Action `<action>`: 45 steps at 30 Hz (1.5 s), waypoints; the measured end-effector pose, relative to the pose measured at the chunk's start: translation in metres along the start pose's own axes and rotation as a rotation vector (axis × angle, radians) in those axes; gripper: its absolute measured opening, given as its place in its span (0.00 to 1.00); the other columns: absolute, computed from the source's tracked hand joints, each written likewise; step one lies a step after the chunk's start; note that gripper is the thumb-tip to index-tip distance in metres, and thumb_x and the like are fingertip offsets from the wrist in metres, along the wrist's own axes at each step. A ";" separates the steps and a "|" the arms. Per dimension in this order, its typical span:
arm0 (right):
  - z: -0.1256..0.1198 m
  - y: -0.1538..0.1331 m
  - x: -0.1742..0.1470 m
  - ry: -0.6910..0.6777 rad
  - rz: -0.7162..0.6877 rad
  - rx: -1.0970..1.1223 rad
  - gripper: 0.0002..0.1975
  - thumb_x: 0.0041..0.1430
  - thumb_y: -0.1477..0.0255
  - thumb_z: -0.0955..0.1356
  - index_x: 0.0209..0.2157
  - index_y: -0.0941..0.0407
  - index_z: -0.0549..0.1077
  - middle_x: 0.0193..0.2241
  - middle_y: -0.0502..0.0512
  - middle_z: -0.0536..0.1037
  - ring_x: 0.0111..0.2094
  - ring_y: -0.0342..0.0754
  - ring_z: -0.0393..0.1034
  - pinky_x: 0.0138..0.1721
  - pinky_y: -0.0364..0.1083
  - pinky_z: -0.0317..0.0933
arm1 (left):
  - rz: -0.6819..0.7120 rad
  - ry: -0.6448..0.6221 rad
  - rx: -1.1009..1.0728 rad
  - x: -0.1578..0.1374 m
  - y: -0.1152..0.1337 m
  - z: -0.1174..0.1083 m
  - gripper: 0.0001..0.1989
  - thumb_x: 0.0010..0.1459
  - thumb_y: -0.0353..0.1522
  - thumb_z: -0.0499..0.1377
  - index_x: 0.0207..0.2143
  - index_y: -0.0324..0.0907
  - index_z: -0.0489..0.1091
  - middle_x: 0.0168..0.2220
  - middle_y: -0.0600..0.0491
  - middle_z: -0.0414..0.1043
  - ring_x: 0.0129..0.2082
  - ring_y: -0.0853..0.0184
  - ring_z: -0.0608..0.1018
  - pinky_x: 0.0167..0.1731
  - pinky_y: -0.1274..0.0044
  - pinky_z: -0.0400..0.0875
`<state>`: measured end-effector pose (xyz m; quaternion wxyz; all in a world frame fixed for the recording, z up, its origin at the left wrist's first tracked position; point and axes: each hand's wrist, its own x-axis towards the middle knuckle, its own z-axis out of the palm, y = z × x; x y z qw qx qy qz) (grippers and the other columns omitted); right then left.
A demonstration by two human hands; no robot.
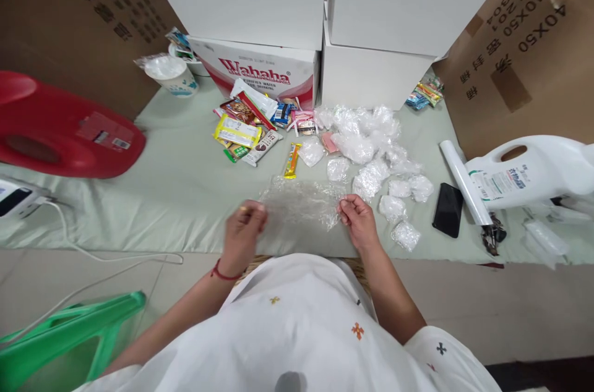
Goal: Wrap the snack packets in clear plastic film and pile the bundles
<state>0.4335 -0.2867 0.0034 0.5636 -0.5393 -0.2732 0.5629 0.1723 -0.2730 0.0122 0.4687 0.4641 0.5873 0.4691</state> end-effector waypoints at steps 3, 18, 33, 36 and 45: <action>0.009 0.007 -0.013 -0.041 -0.088 -0.109 0.15 0.56 0.56 0.76 0.36 0.53 0.76 0.26 0.47 0.76 0.21 0.39 0.60 0.24 0.41 0.56 | -0.074 -0.455 0.032 -0.015 0.020 0.032 0.27 0.64 0.55 0.53 0.24 0.43 0.65 0.23 0.56 0.65 0.24 0.69 0.66 0.26 0.75 0.60; -0.004 0.013 -0.019 -0.021 0.077 -0.108 0.20 0.51 0.52 0.77 0.30 0.53 0.76 0.30 0.50 0.77 0.30 0.45 0.67 0.35 0.45 0.65 | -0.157 -0.316 -0.058 -0.004 0.005 0.035 0.20 0.57 0.51 0.62 0.29 0.43 0.68 0.27 0.54 0.72 0.29 0.67 0.75 0.29 0.76 0.70; 0.010 0.011 -0.018 0.069 0.094 -0.002 0.18 0.47 0.56 0.80 0.30 0.54 0.78 0.29 0.49 0.74 0.28 0.43 0.65 0.30 0.43 0.63 | -0.165 -0.422 -0.188 -0.006 -0.002 0.049 0.23 0.58 0.52 0.61 0.27 0.43 0.64 0.21 0.60 0.62 0.23 0.72 0.63 0.26 0.77 0.58; 0.000 0.012 -0.019 0.052 0.119 0.015 0.18 0.47 0.56 0.80 0.30 0.54 0.77 0.30 0.50 0.75 0.29 0.43 0.66 0.31 0.43 0.64 | -0.200 -0.395 -0.166 -0.005 -0.004 0.048 0.24 0.57 0.54 0.62 0.26 0.43 0.63 0.21 0.59 0.62 0.22 0.72 0.63 0.25 0.77 0.58; 0.008 0.011 -0.026 -0.118 -0.168 -0.232 0.11 0.60 0.58 0.74 0.35 0.50 0.81 0.37 0.51 0.75 0.36 0.46 0.67 0.38 0.45 0.64 | -0.260 -0.449 -0.115 -0.006 0.000 0.069 0.27 0.55 0.56 0.62 0.24 0.43 0.64 0.20 0.60 0.59 0.21 0.72 0.61 0.23 0.77 0.55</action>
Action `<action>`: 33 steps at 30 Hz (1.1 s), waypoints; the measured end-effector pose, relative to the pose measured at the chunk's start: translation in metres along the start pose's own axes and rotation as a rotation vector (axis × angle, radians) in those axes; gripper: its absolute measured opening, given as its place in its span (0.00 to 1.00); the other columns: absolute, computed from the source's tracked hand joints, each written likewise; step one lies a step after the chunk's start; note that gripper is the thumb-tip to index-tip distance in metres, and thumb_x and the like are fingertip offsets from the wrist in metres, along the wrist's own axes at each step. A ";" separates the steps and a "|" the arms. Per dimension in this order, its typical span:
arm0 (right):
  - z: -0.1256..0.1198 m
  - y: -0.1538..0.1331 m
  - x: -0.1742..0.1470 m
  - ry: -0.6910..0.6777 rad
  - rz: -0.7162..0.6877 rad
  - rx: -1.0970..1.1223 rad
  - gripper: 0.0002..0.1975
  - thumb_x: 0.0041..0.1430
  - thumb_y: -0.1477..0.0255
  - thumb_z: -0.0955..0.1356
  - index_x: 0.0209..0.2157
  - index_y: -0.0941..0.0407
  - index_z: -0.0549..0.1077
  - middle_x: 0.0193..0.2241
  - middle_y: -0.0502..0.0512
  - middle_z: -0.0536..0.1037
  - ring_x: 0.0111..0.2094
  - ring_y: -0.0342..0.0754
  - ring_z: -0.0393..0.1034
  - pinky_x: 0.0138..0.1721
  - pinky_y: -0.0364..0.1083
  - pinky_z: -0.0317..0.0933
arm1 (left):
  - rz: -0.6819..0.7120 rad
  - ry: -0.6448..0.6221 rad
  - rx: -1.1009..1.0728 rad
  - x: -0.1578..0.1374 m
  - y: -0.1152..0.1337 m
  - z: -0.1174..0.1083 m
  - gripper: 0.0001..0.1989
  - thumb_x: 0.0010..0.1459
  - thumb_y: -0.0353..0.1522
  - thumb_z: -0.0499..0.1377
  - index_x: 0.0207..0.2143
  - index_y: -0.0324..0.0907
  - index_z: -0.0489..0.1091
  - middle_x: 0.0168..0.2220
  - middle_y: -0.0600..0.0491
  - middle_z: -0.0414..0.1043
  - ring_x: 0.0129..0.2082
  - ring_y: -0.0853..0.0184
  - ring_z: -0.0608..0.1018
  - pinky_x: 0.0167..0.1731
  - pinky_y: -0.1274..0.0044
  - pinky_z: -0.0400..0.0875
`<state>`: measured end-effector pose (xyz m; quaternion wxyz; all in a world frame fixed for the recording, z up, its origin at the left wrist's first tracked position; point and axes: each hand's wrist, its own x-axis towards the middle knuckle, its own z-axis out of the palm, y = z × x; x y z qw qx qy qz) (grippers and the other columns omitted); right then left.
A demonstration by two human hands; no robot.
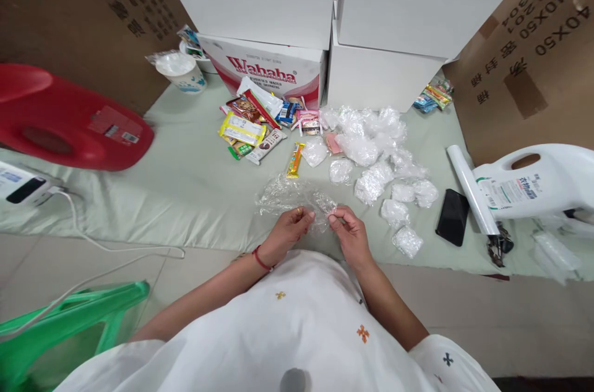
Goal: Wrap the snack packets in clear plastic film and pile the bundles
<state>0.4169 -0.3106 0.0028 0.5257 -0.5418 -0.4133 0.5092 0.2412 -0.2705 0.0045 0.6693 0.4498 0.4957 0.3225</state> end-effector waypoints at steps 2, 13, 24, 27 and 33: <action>0.001 0.002 0.000 0.015 -0.015 -0.007 0.10 0.60 0.59 0.74 0.35 0.51 0.81 0.36 0.51 0.74 0.35 0.45 0.66 0.37 0.45 0.64 | 0.013 0.008 -0.047 0.001 0.000 -0.001 0.25 0.53 0.54 0.64 0.25 0.43 0.64 0.20 0.62 0.58 0.21 0.73 0.59 0.24 0.78 0.54; -0.015 0.002 -0.012 0.122 -0.298 -0.427 0.08 0.66 0.64 0.69 0.39 0.50 0.80 0.39 0.55 0.75 0.40 0.51 0.69 0.42 0.50 0.66 | 0.028 0.106 -0.152 -0.016 0.002 -0.015 0.25 0.54 0.54 0.64 0.28 0.43 0.63 0.21 0.62 0.59 0.20 0.75 0.61 0.21 0.80 0.53; 0.002 -0.005 -0.025 -0.242 -0.835 -0.962 0.21 0.67 0.79 0.66 0.54 0.44 0.78 0.44 0.56 0.81 0.47 0.54 0.70 0.48 0.53 0.68 | -0.171 0.094 -0.091 -0.029 0.022 -0.003 0.24 0.46 0.49 0.70 0.31 0.44 0.64 0.32 0.56 0.69 0.34 0.66 0.76 0.26 0.77 0.72; -0.001 -0.007 -0.028 -0.270 -0.808 -0.848 0.19 0.67 0.79 0.65 0.52 0.46 0.79 0.42 0.57 0.80 0.43 0.53 0.70 0.45 0.54 0.68 | -0.098 0.153 -0.215 -0.031 0.014 -0.012 0.19 0.49 0.45 0.68 0.29 0.43 0.66 0.33 0.54 0.72 0.38 0.65 0.76 0.32 0.77 0.72; -0.015 -0.013 -0.032 -0.117 -0.575 -0.632 0.13 0.70 0.74 0.64 0.48 0.47 0.79 0.38 0.56 0.77 0.39 0.51 0.71 0.39 0.52 0.69 | -0.032 0.180 -0.437 -0.036 0.009 -0.025 0.18 0.46 0.42 0.72 0.30 0.43 0.68 0.48 0.50 0.76 0.51 0.59 0.76 0.45 0.69 0.76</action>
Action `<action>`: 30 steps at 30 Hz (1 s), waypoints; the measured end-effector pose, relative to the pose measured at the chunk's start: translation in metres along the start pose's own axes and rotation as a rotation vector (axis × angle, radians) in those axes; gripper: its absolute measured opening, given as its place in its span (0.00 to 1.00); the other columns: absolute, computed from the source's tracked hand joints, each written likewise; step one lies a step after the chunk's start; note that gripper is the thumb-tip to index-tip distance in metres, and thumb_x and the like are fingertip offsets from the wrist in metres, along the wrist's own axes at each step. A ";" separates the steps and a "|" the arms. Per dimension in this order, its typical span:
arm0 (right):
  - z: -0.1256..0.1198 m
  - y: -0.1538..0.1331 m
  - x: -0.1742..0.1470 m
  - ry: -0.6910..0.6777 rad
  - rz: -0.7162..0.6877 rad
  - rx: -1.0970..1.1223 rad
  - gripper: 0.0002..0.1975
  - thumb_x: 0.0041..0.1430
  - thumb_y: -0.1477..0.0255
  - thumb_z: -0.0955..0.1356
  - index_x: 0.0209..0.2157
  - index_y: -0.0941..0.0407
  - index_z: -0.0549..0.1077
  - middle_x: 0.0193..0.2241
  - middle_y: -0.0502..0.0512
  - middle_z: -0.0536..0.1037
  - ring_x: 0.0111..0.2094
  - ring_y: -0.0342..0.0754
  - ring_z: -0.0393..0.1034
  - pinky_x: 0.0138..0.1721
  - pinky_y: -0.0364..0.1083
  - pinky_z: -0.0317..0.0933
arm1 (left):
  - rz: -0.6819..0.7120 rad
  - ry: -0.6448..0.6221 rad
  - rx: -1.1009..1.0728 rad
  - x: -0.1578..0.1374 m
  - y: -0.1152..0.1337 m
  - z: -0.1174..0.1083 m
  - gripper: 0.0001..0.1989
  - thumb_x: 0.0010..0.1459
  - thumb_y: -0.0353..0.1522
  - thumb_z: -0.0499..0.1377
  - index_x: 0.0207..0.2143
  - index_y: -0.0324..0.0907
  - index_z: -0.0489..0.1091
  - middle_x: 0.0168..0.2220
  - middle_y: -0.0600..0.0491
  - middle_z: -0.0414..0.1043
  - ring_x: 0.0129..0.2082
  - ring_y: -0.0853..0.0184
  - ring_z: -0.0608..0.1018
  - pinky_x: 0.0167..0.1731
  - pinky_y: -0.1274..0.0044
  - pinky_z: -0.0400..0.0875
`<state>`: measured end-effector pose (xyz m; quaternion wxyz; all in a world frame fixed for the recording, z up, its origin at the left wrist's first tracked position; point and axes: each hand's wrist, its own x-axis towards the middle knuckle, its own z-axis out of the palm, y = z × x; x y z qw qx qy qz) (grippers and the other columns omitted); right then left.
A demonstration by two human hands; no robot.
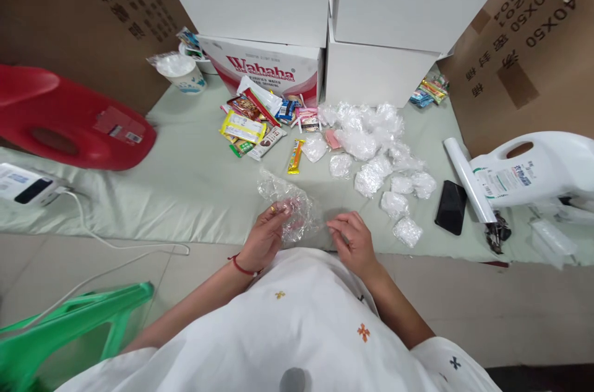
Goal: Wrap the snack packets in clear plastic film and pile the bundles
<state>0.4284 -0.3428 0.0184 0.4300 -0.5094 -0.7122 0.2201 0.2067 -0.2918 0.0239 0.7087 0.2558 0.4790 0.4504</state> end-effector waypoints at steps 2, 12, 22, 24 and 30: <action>0.000 -0.001 -0.001 0.032 0.011 -0.009 0.11 0.70 0.71 0.66 0.49 0.47 0.78 0.40 0.56 0.77 0.40 0.52 0.72 0.41 0.52 0.70 | 0.003 -0.008 0.001 0.000 0.001 0.000 0.18 0.47 0.42 0.71 0.31 0.43 0.69 0.50 0.49 0.76 0.53 0.58 0.76 0.45 0.68 0.76; 0.039 -0.018 0.022 -0.132 -0.163 -0.014 0.09 0.70 0.70 0.66 0.46 0.49 0.79 0.38 0.56 0.78 0.38 0.50 0.71 0.41 0.50 0.68 | 0.082 -0.048 0.096 -0.001 -0.005 0.010 0.13 0.51 0.40 0.68 0.32 0.42 0.70 0.43 0.51 0.77 0.45 0.62 0.78 0.41 0.74 0.74; 0.019 0.007 0.030 0.075 0.858 0.823 0.21 0.54 0.49 0.75 0.34 0.54 0.80 0.28 0.52 0.74 0.26 0.43 0.63 0.23 0.41 0.57 | 0.006 -0.094 -0.317 0.000 0.024 -0.006 0.10 0.48 0.32 0.65 0.26 0.44 0.64 0.57 0.49 0.76 0.62 0.46 0.73 0.50 0.55 0.78; 0.020 0.004 0.029 -0.052 0.912 0.975 0.27 0.55 0.44 0.73 0.37 0.55 0.81 0.34 0.57 0.78 0.31 0.45 0.68 0.25 0.42 0.63 | 0.013 -0.118 -0.332 0.002 0.026 -0.005 0.09 0.49 0.32 0.64 0.25 0.43 0.64 0.60 0.52 0.74 0.64 0.46 0.71 0.53 0.54 0.76; 0.028 -0.009 0.039 -0.185 0.893 1.092 0.22 0.47 0.54 0.80 0.39 0.52 0.81 0.35 0.53 0.78 0.34 0.45 0.70 0.33 0.43 0.69 | 0.014 -0.210 -0.397 0.005 0.022 -0.006 0.06 0.50 0.30 0.63 0.24 0.42 0.67 0.65 0.56 0.69 0.70 0.47 0.64 0.64 0.54 0.66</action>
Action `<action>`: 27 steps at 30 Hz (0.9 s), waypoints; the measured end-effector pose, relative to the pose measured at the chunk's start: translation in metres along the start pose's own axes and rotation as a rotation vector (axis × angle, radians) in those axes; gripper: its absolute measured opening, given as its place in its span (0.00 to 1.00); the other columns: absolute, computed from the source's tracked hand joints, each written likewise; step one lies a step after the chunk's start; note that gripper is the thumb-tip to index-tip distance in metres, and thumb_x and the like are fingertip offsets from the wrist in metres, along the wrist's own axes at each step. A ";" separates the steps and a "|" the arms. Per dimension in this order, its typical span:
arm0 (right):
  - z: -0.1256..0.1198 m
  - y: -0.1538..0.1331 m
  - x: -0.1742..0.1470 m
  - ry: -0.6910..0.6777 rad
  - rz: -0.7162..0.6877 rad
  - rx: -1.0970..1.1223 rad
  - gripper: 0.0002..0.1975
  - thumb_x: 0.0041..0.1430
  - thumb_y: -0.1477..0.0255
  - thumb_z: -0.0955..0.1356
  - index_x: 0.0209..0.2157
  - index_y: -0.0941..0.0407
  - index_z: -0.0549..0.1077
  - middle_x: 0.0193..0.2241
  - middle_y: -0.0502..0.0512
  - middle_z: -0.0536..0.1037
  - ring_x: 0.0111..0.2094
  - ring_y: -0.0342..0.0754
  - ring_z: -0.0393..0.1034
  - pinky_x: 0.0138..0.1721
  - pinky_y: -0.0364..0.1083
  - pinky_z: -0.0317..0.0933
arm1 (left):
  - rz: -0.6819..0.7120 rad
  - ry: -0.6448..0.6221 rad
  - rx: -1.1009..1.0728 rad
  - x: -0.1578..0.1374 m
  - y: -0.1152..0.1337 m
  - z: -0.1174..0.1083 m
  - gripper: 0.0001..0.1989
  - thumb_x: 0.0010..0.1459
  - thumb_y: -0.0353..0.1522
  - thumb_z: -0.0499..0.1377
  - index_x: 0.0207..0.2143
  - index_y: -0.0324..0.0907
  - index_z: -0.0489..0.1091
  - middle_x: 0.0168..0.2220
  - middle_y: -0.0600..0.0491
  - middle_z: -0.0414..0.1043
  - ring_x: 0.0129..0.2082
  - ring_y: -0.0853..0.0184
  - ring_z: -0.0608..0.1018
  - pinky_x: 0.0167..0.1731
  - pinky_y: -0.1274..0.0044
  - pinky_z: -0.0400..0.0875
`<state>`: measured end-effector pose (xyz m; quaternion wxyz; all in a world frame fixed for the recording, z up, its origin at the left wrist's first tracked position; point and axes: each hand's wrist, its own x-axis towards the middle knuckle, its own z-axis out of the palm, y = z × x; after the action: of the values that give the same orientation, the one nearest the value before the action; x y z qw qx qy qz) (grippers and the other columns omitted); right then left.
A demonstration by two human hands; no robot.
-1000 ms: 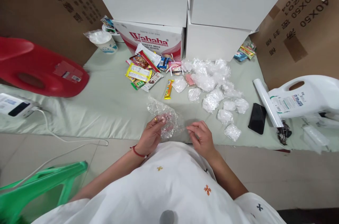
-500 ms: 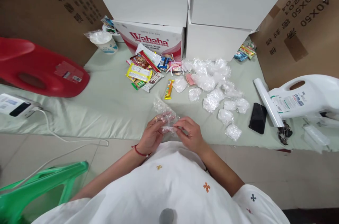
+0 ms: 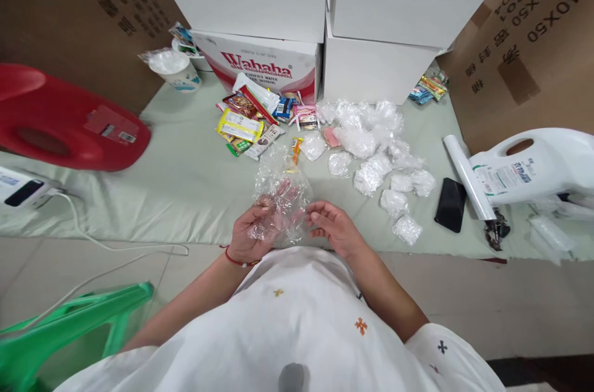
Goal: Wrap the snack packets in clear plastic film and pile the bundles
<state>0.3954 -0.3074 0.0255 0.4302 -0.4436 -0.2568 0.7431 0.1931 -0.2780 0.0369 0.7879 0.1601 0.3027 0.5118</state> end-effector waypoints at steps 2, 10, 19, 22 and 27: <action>0.002 -0.001 0.005 0.075 -0.029 -0.051 0.19 0.44 0.57 0.82 0.33 0.54 0.80 0.27 0.49 0.75 0.29 0.42 0.66 0.29 0.41 0.64 | 0.015 0.013 0.027 -0.001 -0.001 -0.006 0.07 0.51 0.30 0.64 0.24 0.41 0.68 0.66 0.55 0.69 0.70 0.47 0.63 0.65 0.54 0.63; 0.001 0.014 0.026 0.196 -0.075 -0.180 0.22 0.46 0.52 0.78 0.31 0.54 0.75 0.25 0.48 0.70 0.25 0.42 0.60 0.22 0.41 0.55 | -0.019 0.188 0.297 -0.001 -0.017 -0.039 0.14 0.46 0.35 0.71 0.24 0.41 0.67 0.64 0.47 0.68 0.64 0.48 0.70 0.52 0.62 0.75; 0.020 0.005 0.018 0.435 -0.929 -1.306 0.07 0.62 0.77 0.66 0.31 0.53 0.73 0.43 0.58 0.78 0.40 0.50 0.69 0.39 0.48 0.64 | 0.458 0.304 0.988 -0.011 -0.009 -0.025 0.12 0.55 0.41 0.68 0.35 0.43 0.73 0.38 0.53 0.70 0.36 0.68 0.72 0.39 0.75 0.69; 0.034 0.005 0.017 0.312 -0.970 -1.570 0.09 0.63 0.80 0.66 0.36 0.54 0.75 0.47 0.58 0.80 0.40 0.54 0.66 0.41 0.51 0.64 | 0.126 0.074 0.705 -0.004 -0.015 0.001 0.18 0.58 0.48 0.66 0.36 0.43 0.74 0.37 0.53 0.72 0.37 0.67 0.73 0.37 0.76 0.70; 0.038 0.012 0.016 0.074 -0.824 -1.683 0.11 0.64 0.81 0.65 0.42 0.57 0.79 0.41 0.62 0.80 0.40 0.56 0.65 0.40 0.54 0.64 | -0.138 0.075 0.256 0.018 -0.030 0.012 0.20 0.49 0.45 0.73 0.30 0.41 0.71 0.28 0.58 0.69 0.29 0.72 0.71 0.28 0.81 0.66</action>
<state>0.3531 -0.2989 0.0277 0.2050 -0.5063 -0.8331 0.0875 0.2271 -0.2739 0.0238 0.7825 0.2189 0.4050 0.4192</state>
